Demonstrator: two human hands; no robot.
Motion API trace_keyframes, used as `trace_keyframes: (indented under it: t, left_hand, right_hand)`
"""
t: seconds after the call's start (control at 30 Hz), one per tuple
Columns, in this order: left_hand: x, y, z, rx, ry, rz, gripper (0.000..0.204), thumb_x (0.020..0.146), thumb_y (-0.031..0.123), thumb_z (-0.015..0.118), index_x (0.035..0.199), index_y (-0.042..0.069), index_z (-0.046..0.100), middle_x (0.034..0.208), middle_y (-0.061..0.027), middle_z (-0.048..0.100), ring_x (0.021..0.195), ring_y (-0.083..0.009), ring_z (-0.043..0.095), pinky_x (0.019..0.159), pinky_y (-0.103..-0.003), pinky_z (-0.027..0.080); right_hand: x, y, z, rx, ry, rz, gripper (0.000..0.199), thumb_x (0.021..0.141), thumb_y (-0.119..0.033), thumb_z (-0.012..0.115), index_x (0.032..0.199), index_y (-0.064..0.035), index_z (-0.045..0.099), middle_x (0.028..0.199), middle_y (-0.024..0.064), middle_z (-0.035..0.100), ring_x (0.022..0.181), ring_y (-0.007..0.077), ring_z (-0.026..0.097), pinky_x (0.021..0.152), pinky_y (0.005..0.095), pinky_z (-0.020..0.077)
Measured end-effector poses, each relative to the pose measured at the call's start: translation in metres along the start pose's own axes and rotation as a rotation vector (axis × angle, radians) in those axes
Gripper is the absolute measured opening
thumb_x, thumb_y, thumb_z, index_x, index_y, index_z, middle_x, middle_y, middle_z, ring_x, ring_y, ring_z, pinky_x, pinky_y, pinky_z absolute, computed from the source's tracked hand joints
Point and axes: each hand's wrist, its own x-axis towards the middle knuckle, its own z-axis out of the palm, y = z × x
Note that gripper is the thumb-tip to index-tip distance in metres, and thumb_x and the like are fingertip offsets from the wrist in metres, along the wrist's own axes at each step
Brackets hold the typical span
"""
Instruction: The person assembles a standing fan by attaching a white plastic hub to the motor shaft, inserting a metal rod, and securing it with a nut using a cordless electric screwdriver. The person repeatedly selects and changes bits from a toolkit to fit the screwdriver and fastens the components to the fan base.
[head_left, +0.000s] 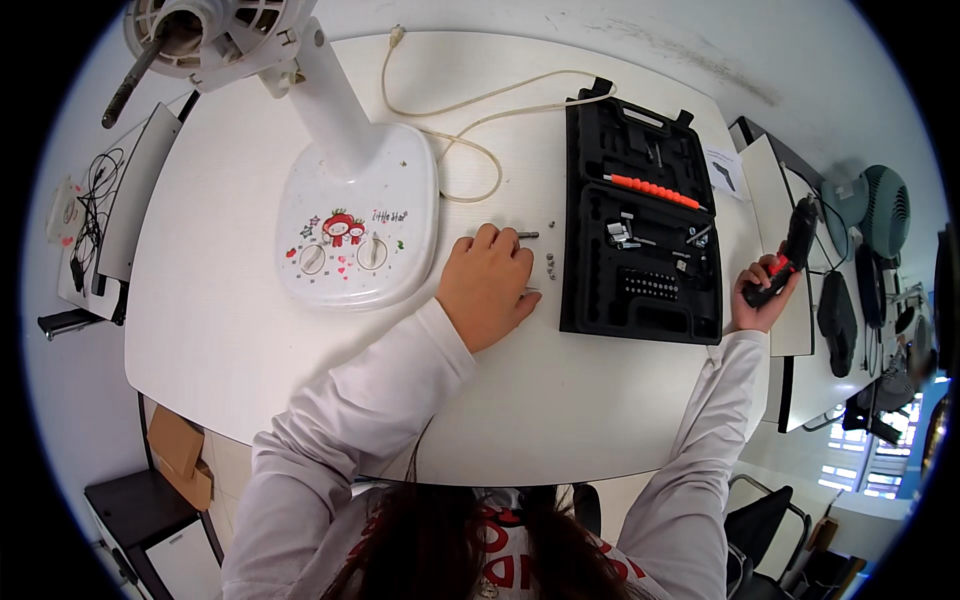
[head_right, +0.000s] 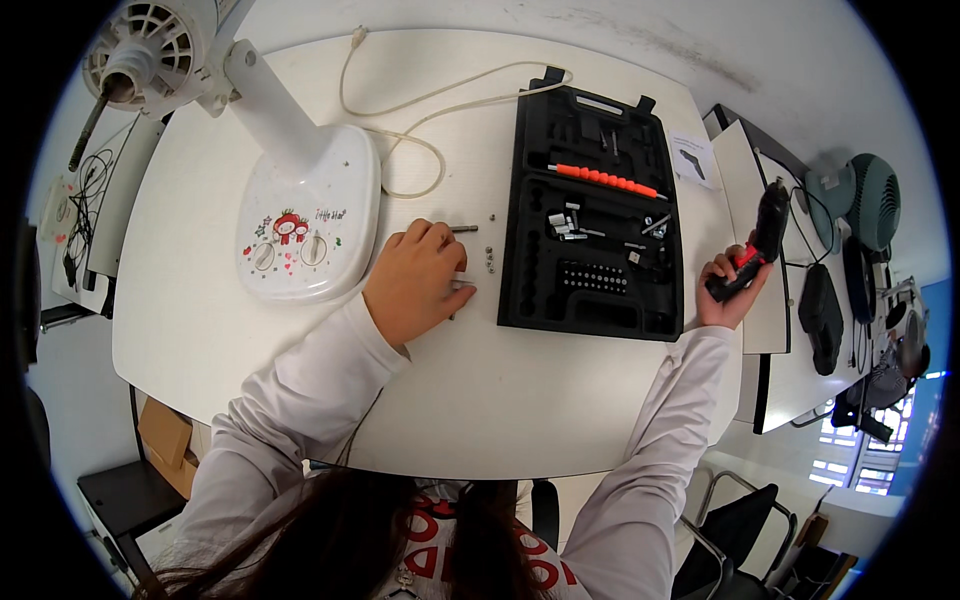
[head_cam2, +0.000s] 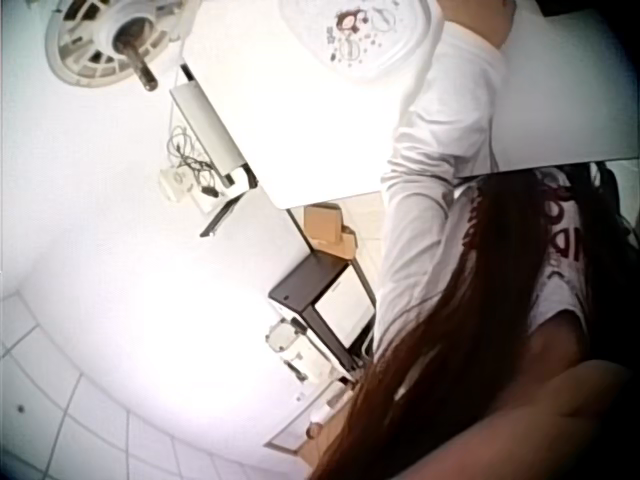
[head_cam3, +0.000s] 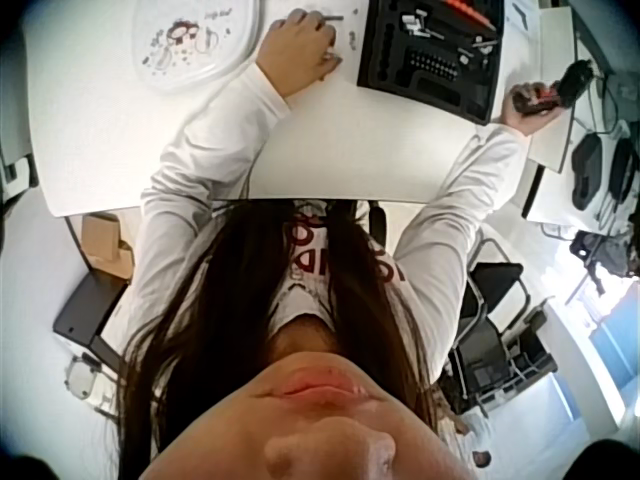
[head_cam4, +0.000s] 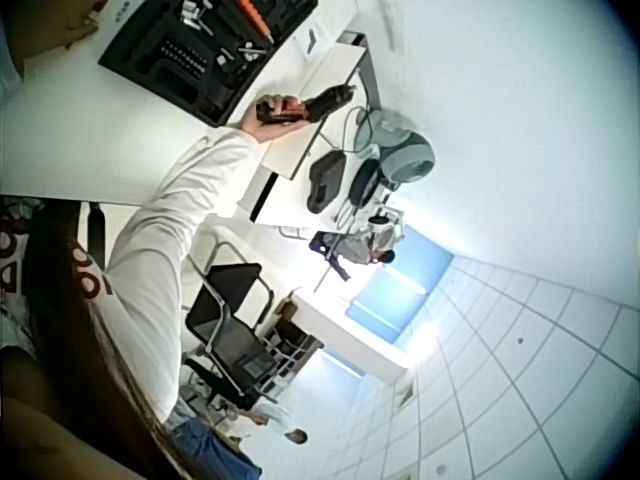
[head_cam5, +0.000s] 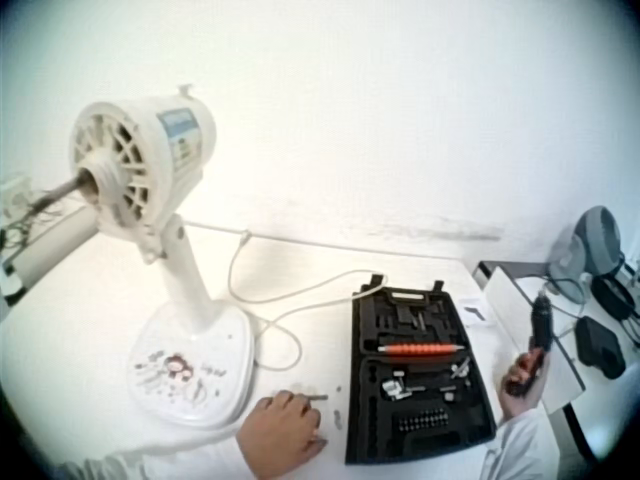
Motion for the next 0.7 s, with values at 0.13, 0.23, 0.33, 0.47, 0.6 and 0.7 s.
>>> trace_keyframes:
  t: [0.13, 0.23, 0.33, 0.47, 0.6, 0.7]
  left_hand:
    - [0.001, -0.006, -0.002, -0.034, -0.023, 0.023, 0.02, 0.071, 0.021, 0.071, 0.082, 0.009, 0.058, 0.093, -0.0034, 0.052, 0.097, -0.0226, 0.049, 0.08, -0.035, 0.043]
    - [0.0, -0.007, -0.004, -0.046, -0.039, 0.018, 0.019, 0.072, 0.02, 0.07, 0.083, 0.01, 0.059, 0.093, -0.0031, 0.053, 0.098, -0.0224, 0.049, 0.081, -0.035, 0.043]
    - [0.002, -0.004, -0.006, -0.06, -0.044, 0.007, 0.018, 0.072, 0.019, 0.07, 0.083, 0.01, 0.059, 0.094, -0.0028, 0.053, 0.099, -0.0223, 0.049, 0.082, -0.035, 0.043]
    - [0.003, -0.008, -0.006, -0.085, -0.045, 0.035, 0.018, 0.073, 0.017, 0.07, 0.084, 0.01, 0.058, 0.093, -0.0034, 0.054, 0.097, -0.0228, 0.051, 0.081, -0.035, 0.043]
    - [0.007, -0.001, -0.021, -0.372, -0.033, -0.001, 0.018, 0.074, 0.011, 0.07, 0.086, 0.007, 0.056, 0.089, -0.006, 0.06, 0.086, -0.0255, 0.058, 0.075, -0.035, 0.046]
    - [0.012, 0.0, -0.029, -0.599, -0.03, -0.049, 0.019, 0.075, 0.007, 0.069, 0.088, 0.004, 0.055, 0.085, -0.008, 0.063, 0.079, -0.0267, 0.062, 0.071, -0.033, 0.048]
  right_hand:
    - [0.001, -0.008, -0.019, -0.248, -0.087, 0.132, 0.046, 0.092, -0.049, 0.047, 0.119, -0.0114, 0.049, 0.081, 0.004, 0.05, 0.053, 0.0105, 0.041, 0.056, 0.0248, 0.0368]
    - [-0.002, -0.001, -0.018, -0.483, -0.131, 0.211, 0.047, 0.094, -0.051, 0.042, 0.111, -0.0072, 0.049, 0.081, 0.0073, 0.052, 0.052, 0.0116, 0.043, 0.053, 0.0245, 0.0364]
    - [-0.009, 0.001, -0.013, -0.872, -0.058, 0.172, 0.052, 0.092, -0.052, 0.045, 0.113, -0.0045, 0.046, 0.078, 0.0097, 0.054, 0.057, 0.0141, 0.049, 0.05, 0.0242, 0.0398]
    - [-0.016, 0.004, 0.027, -1.032, -0.091, 0.179, 0.055, 0.088, -0.054, 0.052, 0.104, -0.0013, 0.054, 0.086, 0.0088, 0.061, 0.068, 0.0124, 0.055, 0.058, 0.0243, 0.0437]
    - [-0.022, -0.01, 0.045, -1.267, -0.143, 0.199, 0.053, 0.084, -0.045, 0.064, 0.11, -0.0003, 0.056, 0.091, 0.0068, 0.062, 0.074, 0.01, 0.056, 0.065, 0.0229, 0.0449]
    - [-0.024, 0.004, 0.058, -1.371, -0.123, 0.117, 0.056, 0.082, -0.039, 0.068, 0.118, 0.002, 0.054, 0.101, 0.0047, 0.062, 0.088, 0.0078, 0.055, 0.077, 0.0204, 0.0428]
